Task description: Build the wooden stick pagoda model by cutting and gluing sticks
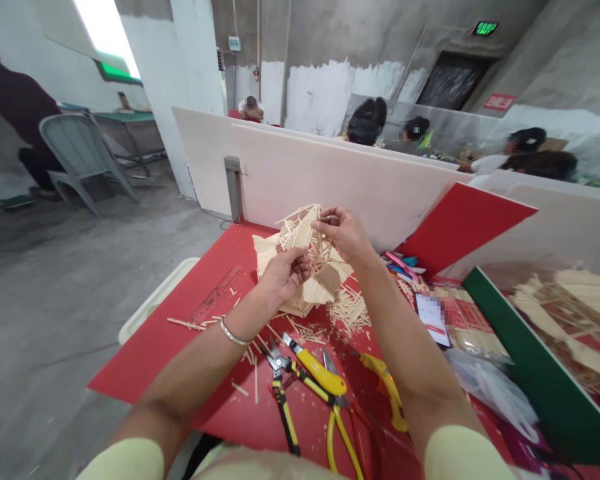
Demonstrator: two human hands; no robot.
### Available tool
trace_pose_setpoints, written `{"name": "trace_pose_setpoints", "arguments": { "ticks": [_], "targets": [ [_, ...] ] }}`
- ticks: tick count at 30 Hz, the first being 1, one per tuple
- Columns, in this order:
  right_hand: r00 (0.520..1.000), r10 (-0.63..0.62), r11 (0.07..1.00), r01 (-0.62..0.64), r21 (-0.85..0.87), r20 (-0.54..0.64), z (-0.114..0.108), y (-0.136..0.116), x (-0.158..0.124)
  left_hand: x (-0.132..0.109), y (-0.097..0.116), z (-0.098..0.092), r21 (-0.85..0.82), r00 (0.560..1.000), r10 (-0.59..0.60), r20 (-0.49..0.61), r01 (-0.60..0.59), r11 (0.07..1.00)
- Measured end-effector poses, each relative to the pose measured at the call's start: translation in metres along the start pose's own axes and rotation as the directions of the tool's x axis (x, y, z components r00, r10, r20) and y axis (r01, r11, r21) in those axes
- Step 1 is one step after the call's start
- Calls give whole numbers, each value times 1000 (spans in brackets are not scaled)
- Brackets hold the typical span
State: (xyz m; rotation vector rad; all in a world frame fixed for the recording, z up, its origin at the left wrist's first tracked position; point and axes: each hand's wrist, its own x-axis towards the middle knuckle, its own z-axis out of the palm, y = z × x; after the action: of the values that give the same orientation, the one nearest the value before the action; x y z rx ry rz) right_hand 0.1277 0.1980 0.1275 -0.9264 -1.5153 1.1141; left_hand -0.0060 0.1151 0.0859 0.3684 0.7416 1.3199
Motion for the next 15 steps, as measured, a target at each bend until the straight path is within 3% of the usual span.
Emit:
{"name": "trace_pose_setpoints", "arguments": {
  "ticks": [6,15],
  "targets": [
    [1000,-8,999,9,50,-25,1,2,0,-2,3,2,-34,998,-27,-53,25,999],
    [999,3,999,0,54,-41,3,-1,-2,1,2,-1,-24,1000,-14,-18,14,1000]
  ]
}}
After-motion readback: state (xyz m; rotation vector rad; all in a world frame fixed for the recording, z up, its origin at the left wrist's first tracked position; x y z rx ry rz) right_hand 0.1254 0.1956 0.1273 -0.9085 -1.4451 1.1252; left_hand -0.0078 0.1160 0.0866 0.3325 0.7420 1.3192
